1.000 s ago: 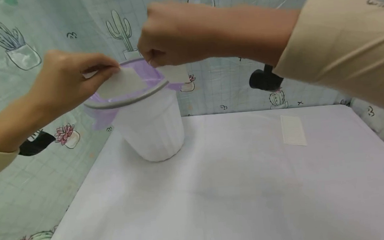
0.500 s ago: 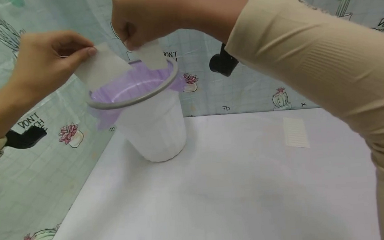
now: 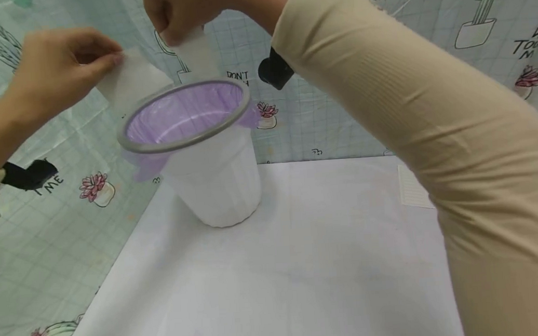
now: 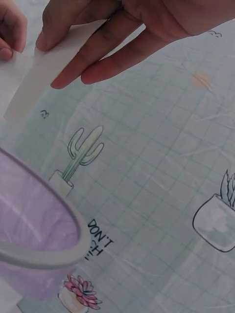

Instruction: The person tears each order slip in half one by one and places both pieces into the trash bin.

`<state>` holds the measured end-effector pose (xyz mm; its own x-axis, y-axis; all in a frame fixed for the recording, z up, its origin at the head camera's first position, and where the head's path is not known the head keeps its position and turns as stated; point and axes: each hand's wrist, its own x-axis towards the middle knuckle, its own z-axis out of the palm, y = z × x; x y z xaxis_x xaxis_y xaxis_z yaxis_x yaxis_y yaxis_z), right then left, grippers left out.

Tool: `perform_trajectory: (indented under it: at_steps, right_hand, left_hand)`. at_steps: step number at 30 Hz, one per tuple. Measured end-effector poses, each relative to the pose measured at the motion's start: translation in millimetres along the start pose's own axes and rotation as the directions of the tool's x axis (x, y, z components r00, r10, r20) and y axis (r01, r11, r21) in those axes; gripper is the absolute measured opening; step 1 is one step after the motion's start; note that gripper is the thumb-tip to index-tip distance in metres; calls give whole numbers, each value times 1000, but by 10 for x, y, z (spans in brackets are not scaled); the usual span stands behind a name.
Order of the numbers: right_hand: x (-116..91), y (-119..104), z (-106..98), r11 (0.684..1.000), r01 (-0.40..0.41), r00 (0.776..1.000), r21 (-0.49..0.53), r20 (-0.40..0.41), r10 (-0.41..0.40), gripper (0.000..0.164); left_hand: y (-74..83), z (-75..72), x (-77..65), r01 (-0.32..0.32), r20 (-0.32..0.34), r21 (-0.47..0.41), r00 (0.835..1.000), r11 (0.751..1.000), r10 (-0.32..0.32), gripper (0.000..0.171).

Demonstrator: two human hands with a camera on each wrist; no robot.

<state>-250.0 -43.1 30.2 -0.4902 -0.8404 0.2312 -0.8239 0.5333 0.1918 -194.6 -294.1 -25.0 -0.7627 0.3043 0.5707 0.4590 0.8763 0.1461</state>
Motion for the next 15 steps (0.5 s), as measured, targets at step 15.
perform_trajectory:
  at_steps: [15]
  right_hand:
    - [163, -71, 113, 1000, -9, 998, -23, 58, 10, 31]
  left_hand:
    - [-148, 83, 263, 10, 137, 104, 990, 994, -25, 23]
